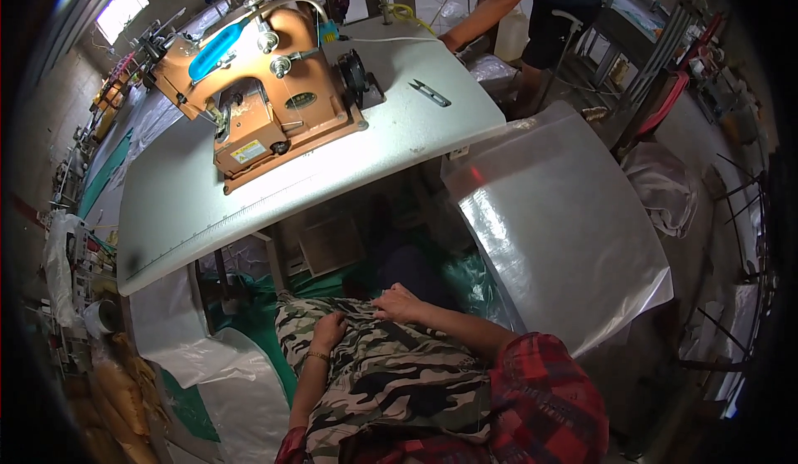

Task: The person sews clear plastic sheets using an industrial sewing machine.

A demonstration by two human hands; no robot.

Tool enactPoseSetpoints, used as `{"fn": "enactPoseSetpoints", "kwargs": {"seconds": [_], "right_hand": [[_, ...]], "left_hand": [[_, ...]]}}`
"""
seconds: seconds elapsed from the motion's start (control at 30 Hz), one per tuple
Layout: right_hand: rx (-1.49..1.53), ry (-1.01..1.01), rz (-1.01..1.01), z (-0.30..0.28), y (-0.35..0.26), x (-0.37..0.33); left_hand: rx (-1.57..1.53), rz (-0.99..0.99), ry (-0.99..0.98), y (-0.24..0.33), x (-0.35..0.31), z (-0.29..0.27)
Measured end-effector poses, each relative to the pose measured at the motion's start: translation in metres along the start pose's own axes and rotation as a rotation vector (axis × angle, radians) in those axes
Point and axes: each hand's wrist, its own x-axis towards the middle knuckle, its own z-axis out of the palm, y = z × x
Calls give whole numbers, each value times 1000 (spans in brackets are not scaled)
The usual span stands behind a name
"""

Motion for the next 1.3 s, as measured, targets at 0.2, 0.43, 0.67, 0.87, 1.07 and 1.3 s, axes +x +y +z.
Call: {"fn": "enactPoseSetpoints", "kwargs": {"seconds": [0.2, 0.43, 0.67, 0.87, 1.07, 1.3], "right_hand": [[14, 28, 6, 1, 0, -1], [0, -26, 11, -5, -3, -1], [-22, -12, 23, -2, -1, -1], [-52, -11, 36, -3, -3, 2], [-58, 5, 33, -3, -4, 0], [-63, 0, 38, -4, -4, 0]], "left_hand": [[-4, 39, 36, -3, 1, 3], [-8, 10, 21, -2, 2, 3], [-58, 12, 64, -2, -2, 1], [-77, 21, 73, 0, -3, -1], [-97, 21, 103, -4, -2, 2], [-106, 28, 84, -6, -1, 1]]}}
